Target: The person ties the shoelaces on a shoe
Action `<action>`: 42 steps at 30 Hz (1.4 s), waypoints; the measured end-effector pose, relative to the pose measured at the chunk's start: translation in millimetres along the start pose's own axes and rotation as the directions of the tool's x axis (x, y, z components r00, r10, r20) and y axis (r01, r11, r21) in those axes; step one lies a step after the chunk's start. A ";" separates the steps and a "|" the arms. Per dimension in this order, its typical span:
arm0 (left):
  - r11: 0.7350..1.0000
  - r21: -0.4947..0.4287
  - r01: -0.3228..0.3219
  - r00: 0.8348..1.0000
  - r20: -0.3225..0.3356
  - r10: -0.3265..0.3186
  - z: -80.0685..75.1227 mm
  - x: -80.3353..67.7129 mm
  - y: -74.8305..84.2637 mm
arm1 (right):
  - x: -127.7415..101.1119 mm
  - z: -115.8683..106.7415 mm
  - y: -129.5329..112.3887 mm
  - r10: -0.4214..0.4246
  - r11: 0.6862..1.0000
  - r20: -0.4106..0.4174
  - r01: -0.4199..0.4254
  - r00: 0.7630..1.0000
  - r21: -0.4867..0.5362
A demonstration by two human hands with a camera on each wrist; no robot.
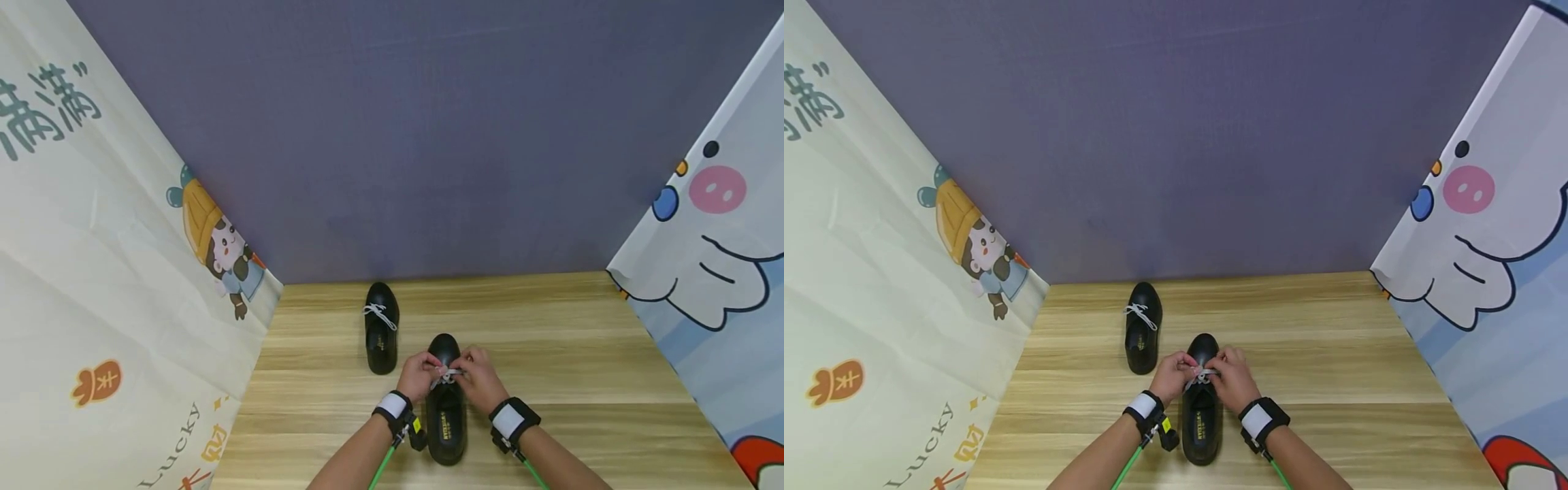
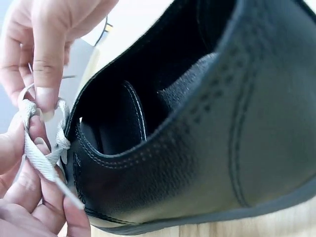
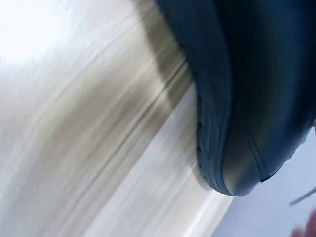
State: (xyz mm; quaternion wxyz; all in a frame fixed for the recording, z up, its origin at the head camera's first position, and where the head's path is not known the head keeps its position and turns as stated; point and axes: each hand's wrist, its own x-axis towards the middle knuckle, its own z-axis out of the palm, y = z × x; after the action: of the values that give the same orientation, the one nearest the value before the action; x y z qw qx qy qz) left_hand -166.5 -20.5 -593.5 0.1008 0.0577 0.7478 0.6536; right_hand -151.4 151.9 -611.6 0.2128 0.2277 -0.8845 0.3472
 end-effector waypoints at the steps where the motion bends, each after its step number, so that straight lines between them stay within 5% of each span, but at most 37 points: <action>1: 1.000 -0.018 0.015 1.000 -0.005 -0.015 0.2 0.2 -0.5 | -0.5 1.2 -0.3 -0.005 0.999 -0.027 0.003 1.000 -0.044; 6: 0.995 -0.086 0.057 0.997 -0.048 -0.061 1.9 2.0 -8.2 | -1.3 -2.0 -4.5 -0.039 0.995 -0.053 0.033 0.998 -0.098; 10: 0.991 -0.107 0.076 0.994 -0.065 -0.083 2.6 1.9 -7.7 | -2.0 -5.6 -12.7 -0.058 0.998 0.030 0.059 0.998 -0.036; 14: 0.989 -0.112 0.095 0.992 -0.068 -0.103 2.7 2.3 -7.1 | -3.5 -4.9 -20.0 0.116 0.991 0.146 -0.106 0.982 -0.076; 18: 0.989 -0.108 0.102 0.992 -0.057 -0.109 2.7 2.1 -7.6 | -2.2 -3.7 -23.1 0.260 0.963 0.158 -0.245 0.952 -0.110; 25: 0.995 -0.068 0.078 0.994 -0.072 -0.082 2.2 0.7 -11.8 | 3.4 -3.7 -24.8 0.240 0.970 0.153 -0.228 0.959 -0.090; 34: 0.998 0.032 0.051 0.983 -0.178 -0.045 1.7 -0.5 -17.4 | 1.7 -6.4 -19.5 0.215 0.976 0.137 -0.218 0.967 0.010; 39: 0.996 0.006 0.087 0.979 -0.185 -0.084 -1.7 -3.0 -18.3 | -1.2 -10.4 -14.5 0.263 0.964 0.165 -0.265 0.951 -0.011; 42: 0.997 0.059 0.059 0.982 -0.183 -0.047 -4.6 -2.3 -17.9 | -1.3 -11.6 -11.6 0.271 0.962 0.179 -0.275 0.946 -0.007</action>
State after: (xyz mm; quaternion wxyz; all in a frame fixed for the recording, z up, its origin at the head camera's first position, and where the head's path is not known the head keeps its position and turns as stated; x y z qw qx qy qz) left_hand -164.5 -27.9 -610.4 0.0479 -0.0188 0.7756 0.6291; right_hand -141.4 152.8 -598.5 0.0804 0.1352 -0.9197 0.3596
